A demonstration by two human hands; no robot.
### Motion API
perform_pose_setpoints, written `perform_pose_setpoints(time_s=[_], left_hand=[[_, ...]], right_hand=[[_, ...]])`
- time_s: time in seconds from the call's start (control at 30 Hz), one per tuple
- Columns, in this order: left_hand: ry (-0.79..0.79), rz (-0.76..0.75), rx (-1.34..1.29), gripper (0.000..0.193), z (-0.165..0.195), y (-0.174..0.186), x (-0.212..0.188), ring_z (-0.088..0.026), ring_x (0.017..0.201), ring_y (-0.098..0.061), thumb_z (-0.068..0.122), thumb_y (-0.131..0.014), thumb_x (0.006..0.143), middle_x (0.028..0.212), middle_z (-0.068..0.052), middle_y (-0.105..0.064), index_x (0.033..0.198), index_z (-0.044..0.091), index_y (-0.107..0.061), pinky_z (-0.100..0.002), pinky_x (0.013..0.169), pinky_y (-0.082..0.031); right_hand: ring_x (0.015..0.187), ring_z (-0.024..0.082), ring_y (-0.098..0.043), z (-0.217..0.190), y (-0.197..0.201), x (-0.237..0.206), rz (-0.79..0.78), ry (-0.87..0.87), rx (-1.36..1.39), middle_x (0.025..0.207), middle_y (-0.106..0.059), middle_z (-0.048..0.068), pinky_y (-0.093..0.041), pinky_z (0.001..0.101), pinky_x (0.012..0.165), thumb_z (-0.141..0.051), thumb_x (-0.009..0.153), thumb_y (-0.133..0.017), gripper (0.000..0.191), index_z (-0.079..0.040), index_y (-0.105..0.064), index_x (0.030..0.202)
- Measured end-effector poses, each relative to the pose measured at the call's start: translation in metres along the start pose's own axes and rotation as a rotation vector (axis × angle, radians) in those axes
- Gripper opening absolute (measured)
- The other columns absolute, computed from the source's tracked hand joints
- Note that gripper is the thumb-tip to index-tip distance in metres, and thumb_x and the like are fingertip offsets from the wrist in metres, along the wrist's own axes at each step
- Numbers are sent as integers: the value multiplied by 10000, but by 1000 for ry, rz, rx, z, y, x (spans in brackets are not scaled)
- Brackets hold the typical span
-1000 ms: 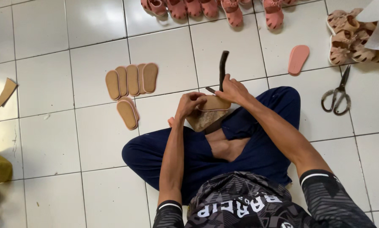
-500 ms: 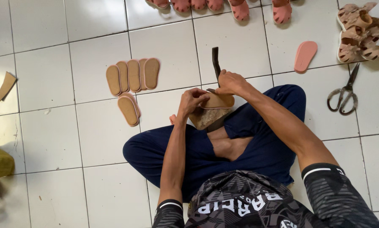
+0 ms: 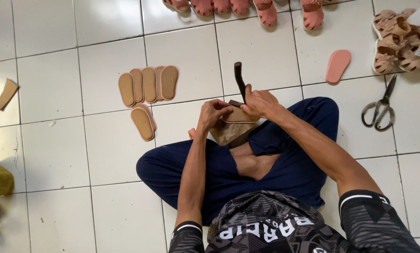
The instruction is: The person sits on the floor and uses a curved metal tool to repeatedly press and shape the edges of a shoe sole placed on a wooden block. The person works on one sole at a time, rotating it to treat different sections of the perimeter.
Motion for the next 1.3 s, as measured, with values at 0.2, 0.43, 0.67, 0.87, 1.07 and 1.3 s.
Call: perform_pose_setpoints(time_s=[0.2,0.43,0.67,0.87,1.07,1.3], left_hand=[[3,-5,47,314,1,2,1,-150,731,-738,212,-886,788,827,-111,-782,959,-30,-782,-265,655,-607],[14,-67,19,373,2,2,5,-179,759,-771,231,-883,760,857,-134,-803,994,-38,-776,-288,675,-635],[-8,-103,86,484,-2,5,-5,-201,929,-756,320,-790,872,1030,-152,-776,1246,26,-703,-331,798,-625],[-14,-88,10,373,-6,2,-3,-173,931,-740,271,-768,909,1023,-126,-797,1183,18,-760,-301,820,-595],[-25,-36,-3,352,-6,2,-3,-154,868,-744,233,-813,856,962,-108,-805,1128,12,-782,-282,799,-591],[-3,-3,21,329,-7,3,-2,-147,842,-749,219,-828,838,922,-103,-802,1092,11,-797,-276,771,-598]], right_hand=[[505,373,-673,1,-6,4,-37,57,-41,574,-650,193,-569,457,510,-339,952,-615,852,257,-246,1437],[529,365,-664,4,-3,2,-12,85,-120,591,-654,168,-565,465,532,-376,969,-603,759,199,-348,1395],[632,397,-708,12,-4,2,-29,-128,136,690,-684,240,-589,466,585,-366,913,-634,856,235,-311,1429],[674,413,-712,11,-1,8,-73,-144,162,744,-690,275,-586,466,587,-364,879,-659,892,249,-301,1420],[643,394,-711,6,2,10,-127,-131,136,720,-691,266,-593,447,565,-343,882,-656,859,260,-325,1397],[538,366,-683,8,-1,-4,-25,-45,97,588,-657,194,-562,437,516,-373,908,-655,840,220,-336,1410]])
Point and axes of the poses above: each hand's wrist, its own x-axis towards the middle knuckle, its own y-axis out of the back of the hand, z = x × y, the point moved 4 cm from there along x, towards the middle knuckle
